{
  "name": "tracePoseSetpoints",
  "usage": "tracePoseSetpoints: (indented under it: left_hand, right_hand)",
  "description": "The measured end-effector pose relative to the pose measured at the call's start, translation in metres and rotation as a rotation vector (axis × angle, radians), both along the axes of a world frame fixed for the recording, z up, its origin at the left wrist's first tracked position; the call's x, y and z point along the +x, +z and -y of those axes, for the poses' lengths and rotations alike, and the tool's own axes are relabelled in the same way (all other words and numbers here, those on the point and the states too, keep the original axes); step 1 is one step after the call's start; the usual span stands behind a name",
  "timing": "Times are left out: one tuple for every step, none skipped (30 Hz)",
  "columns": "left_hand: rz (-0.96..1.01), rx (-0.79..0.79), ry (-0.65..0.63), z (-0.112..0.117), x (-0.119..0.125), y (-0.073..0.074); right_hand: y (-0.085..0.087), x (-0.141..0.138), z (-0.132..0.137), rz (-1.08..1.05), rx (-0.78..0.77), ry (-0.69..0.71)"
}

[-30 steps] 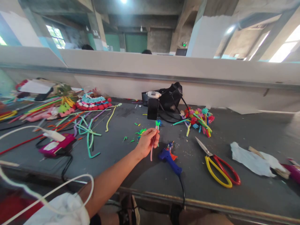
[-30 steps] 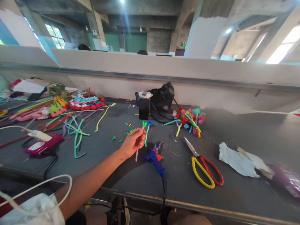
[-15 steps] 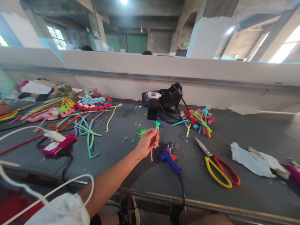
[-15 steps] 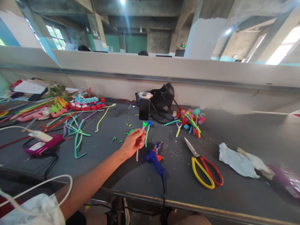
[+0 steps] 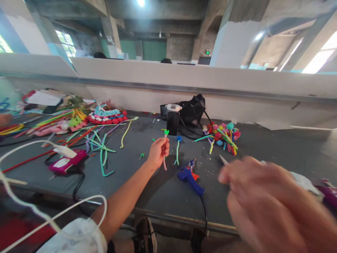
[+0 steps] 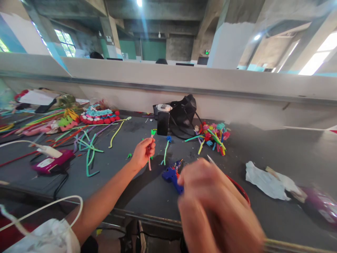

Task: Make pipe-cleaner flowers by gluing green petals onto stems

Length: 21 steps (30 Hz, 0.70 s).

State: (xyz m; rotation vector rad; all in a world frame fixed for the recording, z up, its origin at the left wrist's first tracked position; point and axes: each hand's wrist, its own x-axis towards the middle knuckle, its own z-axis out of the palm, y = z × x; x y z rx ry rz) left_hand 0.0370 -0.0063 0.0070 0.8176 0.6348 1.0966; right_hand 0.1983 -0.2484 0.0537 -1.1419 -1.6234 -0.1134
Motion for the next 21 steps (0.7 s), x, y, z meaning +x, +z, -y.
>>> tracePoseSetpoints:
  left_hand:
    - [-0.006,-0.007,0.013,-0.004,-0.002,0.000]
    - [-0.014,-0.015,0.020,-0.007,-0.004,-0.001]
    - [-0.024,-0.023,0.027,-0.009,-0.006,-0.002]
    - [-0.035,-0.031,0.032,-0.011,-0.006,-0.003]
    - [-0.046,-0.038,0.035,-0.012,-0.007,-0.004]
    - [-0.056,-0.043,0.036,-0.012,-0.007,-0.005]
    - [-0.064,-0.045,0.035,-0.012,-0.006,-0.006]
    - [-0.070,-0.044,0.031,-0.011,-0.005,-0.007]
    - [-0.074,-0.041,0.026,-0.010,-0.004,-0.007]
    - [-0.076,-0.036,0.018,-0.009,-0.003,-0.007]
    - [-0.077,-0.029,0.008,-0.007,-0.002,-0.007]
    - [-0.075,-0.023,-0.002,-0.006,-0.001,-0.007]
    - [-0.073,-0.017,-0.011,-0.005,0.000,-0.007]
    - [-0.070,-0.012,-0.017,-0.005,0.001,-0.007]
    - [-0.065,-0.009,-0.021,-0.004,0.001,-0.007]
    - [-0.060,-0.008,-0.023,-0.004,0.001,-0.007]
    - [-0.054,-0.008,-0.023,-0.005,0.001,-0.007]
    - [-0.047,-0.009,-0.023,-0.005,0.001,-0.008]
    - [-0.041,-0.010,-0.023,-0.006,0.001,-0.008]
    - [-0.035,-0.011,-0.025,-0.006,0.001,-0.009]
    - [-0.028,-0.011,-0.028,-0.007,0.000,-0.010]
  right_hand:
    - [0.011,-0.006,-0.025,-0.026,0.030,-0.059]
    - [0.019,-0.010,-0.049,0.000,0.048,-0.106]
    - [0.023,-0.013,-0.070,0.074,0.004,-0.134]
    - [0.024,-0.014,-0.089,0.163,-0.090,-0.156]
    - [0.021,-0.013,-0.103,0.232,-0.192,-0.213]
    - [0.016,-0.012,-0.113,0.300,-0.313,-0.259]
    - [0.009,-0.010,-0.120,0.361,-0.427,-0.283]
    - [0.002,-0.008,-0.124,0.408,-0.522,-0.296]
    - [-0.004,-0.007,-0.125,0.441,-0.600,-0.297]
    - [-0.009,-0.006,-0.124,0.461,-0.657,-0.290]
    - [-0.012,-0.007,-0.123,0.470,-0.697,-0.282]
    - [-0.014,-0.008,-0.121,0.475,-0.726,-0.275]
    - [-0.014,-0.009,-0.119,0.481,-0.749,-0.270]
    - [-0.013,-0.011,-0.117,0.488,-0.769,-0.268]
    - [-0.012,-0.013,-0.114,0.494,-0.789,-0.269]
    - [-0.009,-0.014,-0.111,0.495,-0.810,-0.275]
    - [-0.007,-0.016,-0.108,0.490,-0.832,-0.287]
    - [-0.005,-0.017,-0.104,0.481,-0.856,-0.303]
    - [-0.003,-0.018,-0.101,0.472,-0.879,-0.319]
    - [-0.003,-0.019,-0.096,0.468,-0.899,-0.332]
    - [-0.003,-0.020,-0.092,0.469,-0.912,-0.345]
